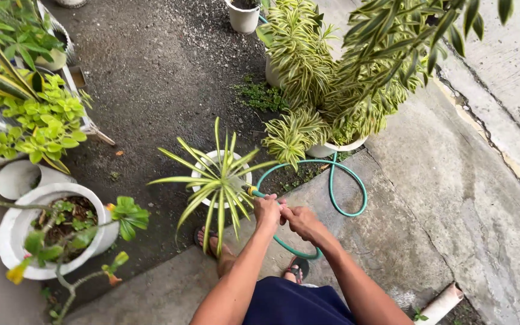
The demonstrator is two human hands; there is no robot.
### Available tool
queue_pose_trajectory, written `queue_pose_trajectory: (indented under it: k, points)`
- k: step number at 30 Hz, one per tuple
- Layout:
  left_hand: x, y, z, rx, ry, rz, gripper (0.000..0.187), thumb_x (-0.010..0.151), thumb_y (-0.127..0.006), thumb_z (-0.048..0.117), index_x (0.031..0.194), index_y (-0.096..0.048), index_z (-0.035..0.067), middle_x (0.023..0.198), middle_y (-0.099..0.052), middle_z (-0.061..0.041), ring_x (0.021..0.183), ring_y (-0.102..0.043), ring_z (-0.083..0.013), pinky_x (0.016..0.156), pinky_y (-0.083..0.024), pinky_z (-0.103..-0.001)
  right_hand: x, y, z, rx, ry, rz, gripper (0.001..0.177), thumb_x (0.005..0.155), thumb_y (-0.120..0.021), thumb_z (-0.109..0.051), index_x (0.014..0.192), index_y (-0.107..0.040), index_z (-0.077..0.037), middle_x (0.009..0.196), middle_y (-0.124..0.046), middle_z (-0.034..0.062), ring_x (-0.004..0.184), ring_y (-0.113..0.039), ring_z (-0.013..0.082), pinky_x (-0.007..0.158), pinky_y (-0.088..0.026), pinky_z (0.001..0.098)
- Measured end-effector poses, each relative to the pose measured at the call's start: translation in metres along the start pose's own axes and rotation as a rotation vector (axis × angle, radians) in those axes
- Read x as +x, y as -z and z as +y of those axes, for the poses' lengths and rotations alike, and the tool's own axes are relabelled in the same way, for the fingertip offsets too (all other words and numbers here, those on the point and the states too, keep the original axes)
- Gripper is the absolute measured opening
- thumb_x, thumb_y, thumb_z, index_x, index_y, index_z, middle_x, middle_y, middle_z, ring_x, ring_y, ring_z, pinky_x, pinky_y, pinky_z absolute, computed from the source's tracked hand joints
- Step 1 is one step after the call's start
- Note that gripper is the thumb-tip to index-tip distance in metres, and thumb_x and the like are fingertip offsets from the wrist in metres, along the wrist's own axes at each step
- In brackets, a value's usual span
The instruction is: Watering several potted plants in an outdoor garden area using a handheld hose nozzle.
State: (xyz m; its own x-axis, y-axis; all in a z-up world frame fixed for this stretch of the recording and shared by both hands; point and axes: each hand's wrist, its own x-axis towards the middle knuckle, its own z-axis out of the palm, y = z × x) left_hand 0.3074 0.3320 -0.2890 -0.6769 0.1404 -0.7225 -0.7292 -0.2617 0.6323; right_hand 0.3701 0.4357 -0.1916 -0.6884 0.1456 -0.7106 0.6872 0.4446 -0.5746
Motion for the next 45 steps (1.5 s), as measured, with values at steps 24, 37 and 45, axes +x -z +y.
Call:
queue_pose_trajectory:
  k: [24,37,45]
  points:
    - [-0.084,-0.367,-0.117,0.108,-0.238,-0.363,0.019,0.105,-0.04,0.016,0.115,-0.048,0.002,0.11,-0.071,-0.009,0.067,-0.068,-0.02,0.056,-0.058,-0.037,-0.085,0.249,0.21,-0.122,0.09,0.771,0.045,0.101,-0.05,-0.049,0.108,-0.073,-0.01,0.08,-0.07,0.0255,0.079,-0.07,0.0456,0.072,-0.052,0.0557]
    - [-0.074,-0.599,-0.144,0.076,-0.357,-0.246,0.021,0.105,-0.039,0.015,0.117,-0.047,0.001,0.112,-0.068,-0.011,0.065,-0.066,-0.0199,0.057,-0.055,-0.038,-0.035,0.474,0.302,-0.066,0.178,0.76,0.038,0.095,-0.055,-0.035,0.123,-0.069,-0.014,0.08,-0.066,0.0286,0.076,-0.069,0.0457,0.073,-0.052,0.0525]
    - [-0.038,-0.711,-0.181,0.06,-0.425,-0.022,0.024,0.106,-0.037,0.016,0.116,-0.051,0.0,0.106,-0.07,-0.017,0.061,-0.064,-0.0206,0.058,-0.053,-0.04,0.013,0.586,0.366,-0.102,0.33,0.606,0.035,0.095,-0.056,-0.035,0.113,-0.072,-0.009,0.081,-0.068,0.0265,0.083,-0.069,0.0445,0.077,-0.053,0.0506]
